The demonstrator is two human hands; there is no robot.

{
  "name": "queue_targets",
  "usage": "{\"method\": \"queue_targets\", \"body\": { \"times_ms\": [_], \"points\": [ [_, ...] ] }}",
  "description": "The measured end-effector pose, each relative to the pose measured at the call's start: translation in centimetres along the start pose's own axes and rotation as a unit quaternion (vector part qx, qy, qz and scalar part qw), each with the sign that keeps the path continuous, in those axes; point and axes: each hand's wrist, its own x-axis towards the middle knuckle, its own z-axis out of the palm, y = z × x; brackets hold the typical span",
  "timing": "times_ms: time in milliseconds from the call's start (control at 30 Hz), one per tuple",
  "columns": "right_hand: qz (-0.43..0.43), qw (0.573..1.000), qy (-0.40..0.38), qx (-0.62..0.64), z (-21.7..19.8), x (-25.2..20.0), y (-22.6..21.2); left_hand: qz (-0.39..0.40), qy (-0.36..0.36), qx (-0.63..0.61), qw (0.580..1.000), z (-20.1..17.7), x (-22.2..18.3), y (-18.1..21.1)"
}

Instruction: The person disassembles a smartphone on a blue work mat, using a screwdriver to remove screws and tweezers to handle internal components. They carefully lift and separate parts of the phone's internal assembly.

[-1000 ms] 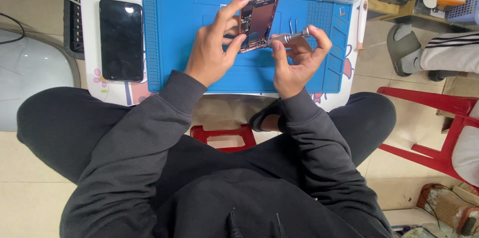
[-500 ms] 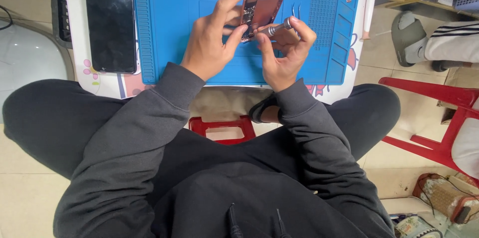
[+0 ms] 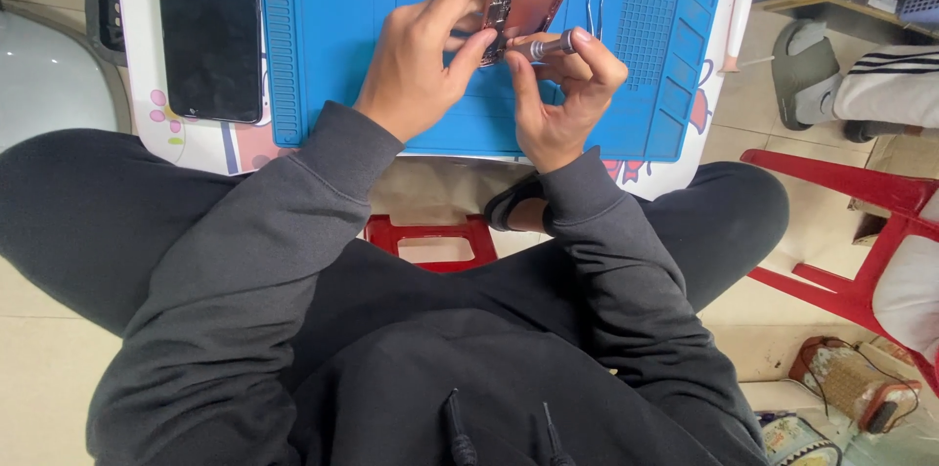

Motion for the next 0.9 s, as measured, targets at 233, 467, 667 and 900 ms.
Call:
{"method": "queue_targets", "body": {
  "times_ms": [233, 467, 667, 900],
  "points": [
    [-0.009, 1.000, -0.010, -0.003, 0.04, -0.38, 0.16, 0.000, 0.001, -0.010, 1.000, -0.12, 0.13, 0.49],
    [-0.007, 1.000, -0.015, 0.012, 0.03, -0.44, 0.10, 0.012, 0.001, -0.010, 1.000, -0.07, 0.12, 0.45],
    [-0.009, 1.000, -0.019, 0.012, 0.03, -0.51, 0.32, 0.011, 0.002, -0.008, 1.000, -0.04, 0.11, 0.44],
    [-0.021, 0.999, -0.026, 0.009, -0.10, -0.48, 0.31, 0.010, 0.002, 0.002, 1.000, 0.06, -0.05, 0.37]
  ]
}}
